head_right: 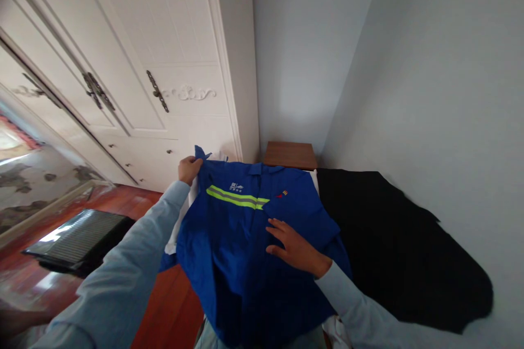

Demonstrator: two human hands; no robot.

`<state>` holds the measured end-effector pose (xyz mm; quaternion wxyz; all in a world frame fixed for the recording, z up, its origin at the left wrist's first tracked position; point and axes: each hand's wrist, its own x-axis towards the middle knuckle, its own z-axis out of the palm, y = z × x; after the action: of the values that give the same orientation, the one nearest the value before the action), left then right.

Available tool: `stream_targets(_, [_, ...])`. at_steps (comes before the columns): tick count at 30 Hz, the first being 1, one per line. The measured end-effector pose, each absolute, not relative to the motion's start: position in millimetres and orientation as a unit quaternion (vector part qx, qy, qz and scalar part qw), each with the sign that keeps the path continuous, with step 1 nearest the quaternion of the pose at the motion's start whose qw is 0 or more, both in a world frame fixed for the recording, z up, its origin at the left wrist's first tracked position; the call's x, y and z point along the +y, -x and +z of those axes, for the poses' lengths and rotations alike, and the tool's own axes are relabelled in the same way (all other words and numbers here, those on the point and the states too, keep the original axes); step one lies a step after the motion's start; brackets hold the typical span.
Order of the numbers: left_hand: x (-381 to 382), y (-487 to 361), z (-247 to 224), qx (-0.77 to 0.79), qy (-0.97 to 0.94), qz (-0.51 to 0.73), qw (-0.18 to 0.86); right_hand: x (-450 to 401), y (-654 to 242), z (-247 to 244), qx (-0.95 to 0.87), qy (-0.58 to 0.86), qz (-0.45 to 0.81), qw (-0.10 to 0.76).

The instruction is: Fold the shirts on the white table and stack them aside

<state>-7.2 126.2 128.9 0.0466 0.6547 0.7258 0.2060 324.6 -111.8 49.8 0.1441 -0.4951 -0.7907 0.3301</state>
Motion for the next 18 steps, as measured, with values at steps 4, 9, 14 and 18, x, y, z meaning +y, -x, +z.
stream_targets(4, [83.5,2.7,126.4,0.45,-0.827,0.318,0.115,-115.0,-326.7,42.4,-0.776,0.486,0.367,0.165])
stream_targets(9, [47.0,18.4,113.4,0.301,-0.926,0.186,0.129,-98.8,-328.3,46.6,-0.754,0.482,0.377,0.238])
stream_targets(14, [39.1,43.3,108.4,0.388,-0.91,0.149,0.016,-60.5,-319.1,50.4,-0.725,0.465,0.381,0.336])
stream_targets(18, [30.9,53.1,101.8,0.503,-0.855,0.127,0.017,-6.9,-299.5,43.9,-0.71,0.44,0.414,0.361])
